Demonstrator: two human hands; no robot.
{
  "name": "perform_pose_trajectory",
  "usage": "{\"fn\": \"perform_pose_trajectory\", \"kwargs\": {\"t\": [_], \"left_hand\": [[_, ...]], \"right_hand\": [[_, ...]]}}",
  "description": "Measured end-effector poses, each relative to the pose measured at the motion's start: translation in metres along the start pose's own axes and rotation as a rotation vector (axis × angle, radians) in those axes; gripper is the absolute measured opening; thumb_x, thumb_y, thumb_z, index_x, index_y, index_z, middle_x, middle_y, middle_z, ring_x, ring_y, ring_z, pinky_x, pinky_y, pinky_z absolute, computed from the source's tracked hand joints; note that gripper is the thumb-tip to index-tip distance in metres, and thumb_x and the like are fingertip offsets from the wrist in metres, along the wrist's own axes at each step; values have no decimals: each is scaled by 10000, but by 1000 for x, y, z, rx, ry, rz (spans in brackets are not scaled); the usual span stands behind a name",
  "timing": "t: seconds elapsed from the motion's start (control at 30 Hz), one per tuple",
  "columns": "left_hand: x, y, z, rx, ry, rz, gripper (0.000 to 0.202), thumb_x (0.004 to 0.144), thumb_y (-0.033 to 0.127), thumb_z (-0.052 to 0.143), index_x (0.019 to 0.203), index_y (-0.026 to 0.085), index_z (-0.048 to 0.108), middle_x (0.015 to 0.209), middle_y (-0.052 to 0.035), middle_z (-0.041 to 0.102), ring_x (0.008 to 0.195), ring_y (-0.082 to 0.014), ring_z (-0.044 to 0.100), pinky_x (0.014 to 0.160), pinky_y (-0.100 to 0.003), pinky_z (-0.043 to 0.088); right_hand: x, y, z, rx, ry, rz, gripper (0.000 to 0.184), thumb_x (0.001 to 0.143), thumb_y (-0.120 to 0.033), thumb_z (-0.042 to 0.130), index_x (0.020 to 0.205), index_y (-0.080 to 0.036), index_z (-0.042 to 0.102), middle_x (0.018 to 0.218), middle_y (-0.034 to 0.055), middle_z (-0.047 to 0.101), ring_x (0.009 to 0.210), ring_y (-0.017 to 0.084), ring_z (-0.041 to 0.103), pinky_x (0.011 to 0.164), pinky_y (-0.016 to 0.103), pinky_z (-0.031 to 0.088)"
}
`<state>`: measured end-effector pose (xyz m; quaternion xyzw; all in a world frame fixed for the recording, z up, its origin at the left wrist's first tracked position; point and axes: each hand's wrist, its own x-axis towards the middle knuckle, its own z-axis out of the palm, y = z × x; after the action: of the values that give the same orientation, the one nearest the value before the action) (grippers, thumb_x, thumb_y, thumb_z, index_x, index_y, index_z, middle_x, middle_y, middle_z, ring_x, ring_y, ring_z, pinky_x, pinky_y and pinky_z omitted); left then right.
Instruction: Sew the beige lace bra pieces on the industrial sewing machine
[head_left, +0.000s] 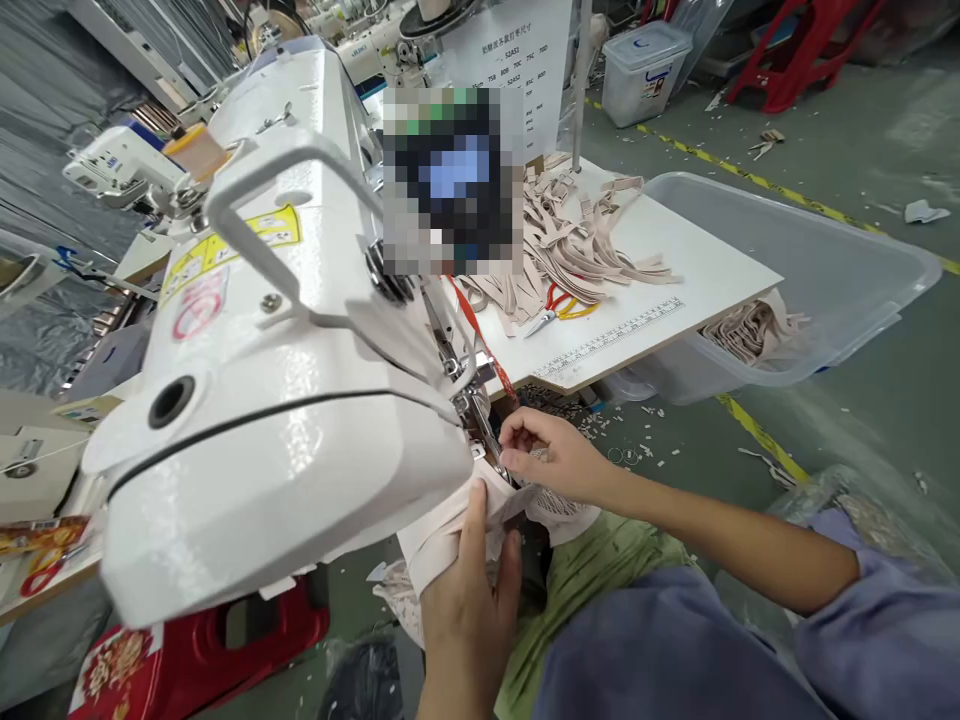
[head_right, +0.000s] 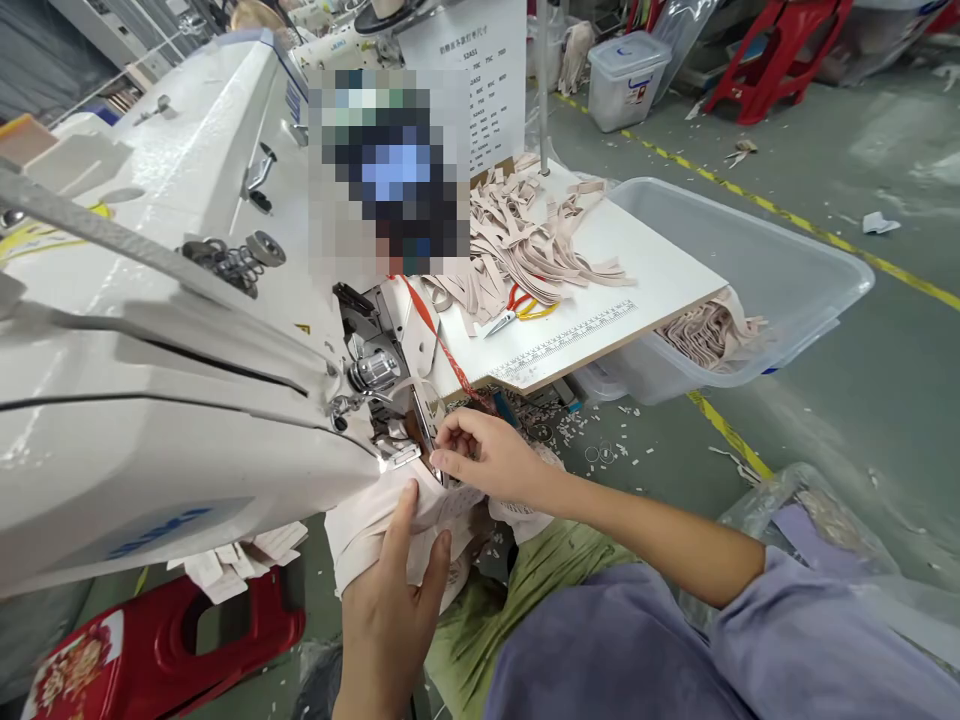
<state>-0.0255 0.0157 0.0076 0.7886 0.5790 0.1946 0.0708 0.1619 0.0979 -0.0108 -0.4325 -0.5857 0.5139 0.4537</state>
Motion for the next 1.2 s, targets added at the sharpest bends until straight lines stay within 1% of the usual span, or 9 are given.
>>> {"fn": "perform_pose_trajectory", "kwargs": {"t": [0.33, 0.43, 0.57, 0.67, 0.73, 0.87, 1.03, 1.13, 1.2], "left_hand": [[-6, 6, 7, 38, 91, -92, 815, 945, 459, 517, 1555, 57, 155, 1232, -294, 647, 873, -331, 733, 635, -381, 562], [-8, 11, 9, 26, 48, -149, 815, 971, 507, 442, 1562, 60, 104, 1136, -278, 696, 561, -251, 702, 486, -333, 509], [-7, 9, 12, -16, 4, -188, 803, 980, 501, 429, 1564, 59, 100, 767, -134, 760, 313, -200, 558, 355, -291, 397], [-10, 12, 17, 20, -1, -137, 769, 996, 420, 432, 1567, 56, 68, 775, -135, 766, 486, -261, 691, 421, -302, 478], [-20, 22, 24, 74, 47, -71, 783, 987, 376, 468, 1575, 79, 44, 1094, -233, 734, 821, -321, 759, 589, -353, 582], [-51, 50, 40, 32, 72, 35, 844, 925, 335, 580, 1584, 130, 94, 1422, -251, 543, 1237, -375, 601, 896, -443, 587], [-61, 45, 32, -605, -350, 11, 673, 943, 275, 501, 1540, 178, 205, 966, -78, 771, 804, -184, 745, 727, -256, 599], [-43, 28, 15, -576, -204, 43, 375, 954, 234, 496, 1328, 270, 502, 811, 0, 729, 711, -144, 699, 689, -237, 568], [-28, 22, 3, -482, -45, 104, 317, 954, 235, 501, 1267, 265, 544, 930, -39, 722, 853, -173, 703, 762, -274, 573]], "right_hand": [[-7, 2, 3, -16, 43, -60, 217, 784, -378, 652, 848, -201, 545, 847, 9, 574, 735, 151, 544, 691, 285, 436], [-8, -1, 3, -23, 53, -75, 225, 787, -386, 644, 858, -205, 531, 875, 14, 560, 759, 159, 541, 717, 295, 438], [-11, -7, 3, -113, 36, -63, 251, 774, -392, 660, 891, -210, 531, 909, 23, 570, 803, 180, 549, 730, 303, 422], [-18, -7, 5, -159, 34, -41, 291, 769, -410, 684, 929, -206, 553, 918, 28, 592, 827, 191, 560, 739, 303, 421], [-27, -6, 5, -160, 12, 7, 262, 792, -402, 671, 929, -201, 574, 871, 18, 602, 783, 180, 557, 699, 287, 412], [-49, -5, -3, -104, -6, 1, 227, 893, -394, 562, 798, -193, 605, 775, 8, 587, 742, 165, 541, 675, 279, 388], [-67, -15, -23, -25, -17, -32, 251, 901, -361, 568, 730, -184, 616, 744, 12, 577, 738, 159, 537, 693, 276, 418], [-70, -20, -29, -70, -74, -7, 185, 863, -283, 574, 716, -183, 626, 722, 17, 591, 759, 173, 557, 714, 287, 433], [-71, -20, -29, -93, -110, -22, 154, 852, -235, 561, 728, -185, 637, 723, 17, 606, 765, 174, 568, 726, 289, 438]]}}
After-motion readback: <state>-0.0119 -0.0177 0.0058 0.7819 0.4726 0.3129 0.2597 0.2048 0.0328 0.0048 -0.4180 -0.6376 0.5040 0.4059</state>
